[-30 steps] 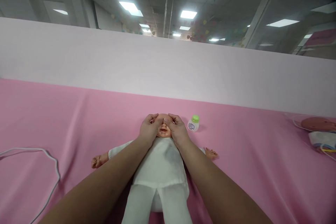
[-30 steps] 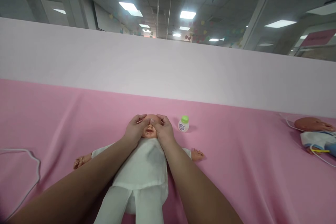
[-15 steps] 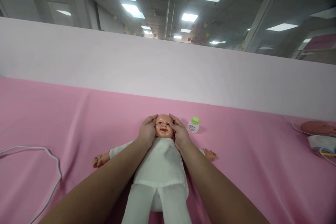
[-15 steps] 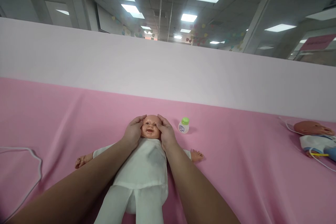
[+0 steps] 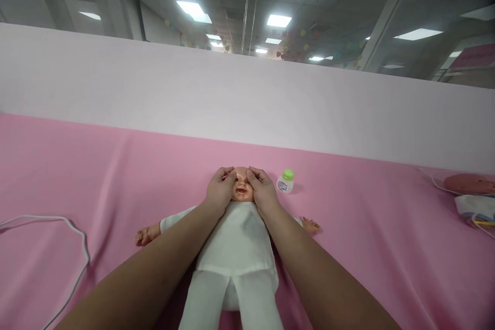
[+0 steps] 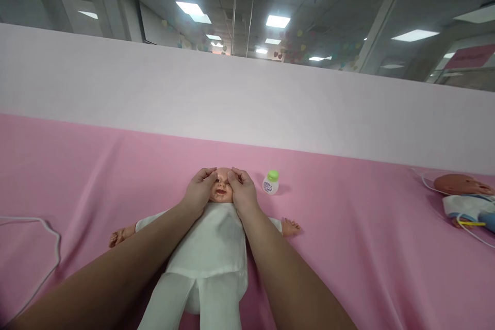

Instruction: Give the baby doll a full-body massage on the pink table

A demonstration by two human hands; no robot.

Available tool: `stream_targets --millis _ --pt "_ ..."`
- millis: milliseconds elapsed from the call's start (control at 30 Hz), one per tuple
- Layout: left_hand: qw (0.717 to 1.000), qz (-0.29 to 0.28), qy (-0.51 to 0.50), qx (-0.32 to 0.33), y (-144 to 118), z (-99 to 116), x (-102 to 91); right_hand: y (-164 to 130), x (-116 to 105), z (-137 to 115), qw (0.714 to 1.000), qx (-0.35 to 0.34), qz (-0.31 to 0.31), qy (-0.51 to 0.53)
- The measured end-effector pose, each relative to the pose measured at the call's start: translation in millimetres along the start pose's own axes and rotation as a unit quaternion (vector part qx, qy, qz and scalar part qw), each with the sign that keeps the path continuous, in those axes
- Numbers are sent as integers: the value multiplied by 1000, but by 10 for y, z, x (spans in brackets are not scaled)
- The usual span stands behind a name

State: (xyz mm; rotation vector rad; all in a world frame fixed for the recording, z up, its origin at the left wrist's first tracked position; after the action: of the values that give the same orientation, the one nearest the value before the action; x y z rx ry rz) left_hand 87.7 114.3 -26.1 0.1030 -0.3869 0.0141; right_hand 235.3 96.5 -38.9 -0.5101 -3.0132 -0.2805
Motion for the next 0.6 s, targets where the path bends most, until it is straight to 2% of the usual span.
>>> stream_targets --millis 133,333,433,533,600 --pt "998 -2 -43 -35 14 -30 -8 28 -11 41 998 41 -23 41" --pt "996 6 -82 -43 -19 -13 -41 -31 -16 37 989 68 -92 98" --pt "990 -40 -118 -71 -67 50 -49 -106 -55 -49 984 51 -155 64" --pt "979 -113 -124 -116 -107 124 -65 -164 -131 -144 978 38 -198 -43" --pt "974 -141 -112 -138 -116 152 -80 -175 -171 -182 973 28 -208 -93"
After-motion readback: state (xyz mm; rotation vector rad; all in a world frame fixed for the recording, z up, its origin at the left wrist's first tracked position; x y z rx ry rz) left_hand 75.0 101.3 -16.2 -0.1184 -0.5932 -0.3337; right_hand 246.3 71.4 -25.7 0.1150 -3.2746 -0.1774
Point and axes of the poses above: each hand's wrist, its own y-axis towards the middle knuckle, its own x-axis out of the palm, z = x × y, the point moved 3 cm from there along y, towards the middle knuckle, and after that the axes turned 11 degrees about -y, right-handed, at the moved point
